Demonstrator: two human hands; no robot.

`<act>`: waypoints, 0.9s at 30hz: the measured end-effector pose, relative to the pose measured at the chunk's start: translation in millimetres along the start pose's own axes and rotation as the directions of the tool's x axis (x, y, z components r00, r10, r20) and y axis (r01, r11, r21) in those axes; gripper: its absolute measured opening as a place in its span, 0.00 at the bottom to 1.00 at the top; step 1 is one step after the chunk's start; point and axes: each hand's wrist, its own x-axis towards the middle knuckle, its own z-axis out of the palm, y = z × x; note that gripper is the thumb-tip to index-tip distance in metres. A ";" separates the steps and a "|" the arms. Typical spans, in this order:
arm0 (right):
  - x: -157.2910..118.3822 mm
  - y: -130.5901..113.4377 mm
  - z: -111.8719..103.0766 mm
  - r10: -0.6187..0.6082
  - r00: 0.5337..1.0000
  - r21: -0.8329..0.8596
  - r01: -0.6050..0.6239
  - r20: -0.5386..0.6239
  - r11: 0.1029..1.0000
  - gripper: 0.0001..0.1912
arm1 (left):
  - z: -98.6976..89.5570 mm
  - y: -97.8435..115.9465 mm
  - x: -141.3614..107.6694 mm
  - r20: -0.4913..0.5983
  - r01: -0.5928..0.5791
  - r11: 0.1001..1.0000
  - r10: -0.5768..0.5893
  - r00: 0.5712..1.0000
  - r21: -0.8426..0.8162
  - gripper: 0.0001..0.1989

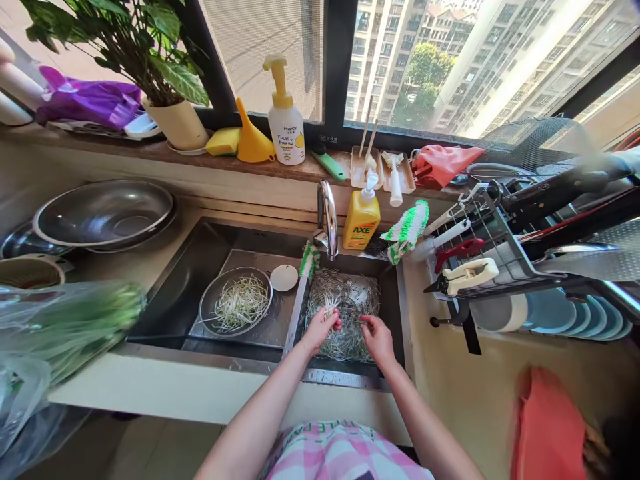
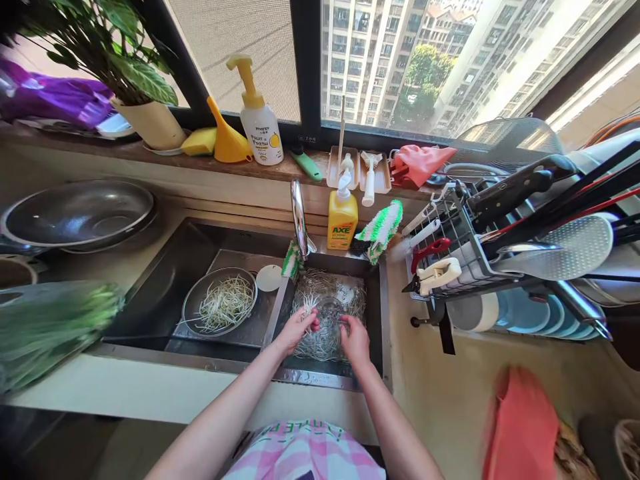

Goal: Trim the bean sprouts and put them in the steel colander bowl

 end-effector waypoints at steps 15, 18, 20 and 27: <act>41.8 -62.8 -53.4 -0.520 0.783 -0.134 0.588 0.341 0.798 0.13 | 14.1 35.8 -36.6 0.386 -0.032 0.945 -0.102 0.917 0.326 0.17; 42.3 -68.9 -61.8 -0.479 0.724 -0.143 0.612 0.496 0.778 0.10 | 13.1 40.4 -40.4 0.425 -0.029 0.949 -0.114 0.898 0.315 0.17; 39.2 -72.6 -63.3 -0.444 0.715 -0.170 0.609 0.540 0.775 0.09 | 12.3 42.4 -42.1 0.447 -0.022 0.950 -0.126 0.886 0.311 0.16; 27.8 -68.7 -46.1 -0.412 0.855 -0.312 0.503 0.315 0.806 0.07 | 9.1 36.9 -41.9 0.436 -0.020 0.948 -0.127 0.891 0.318 0.17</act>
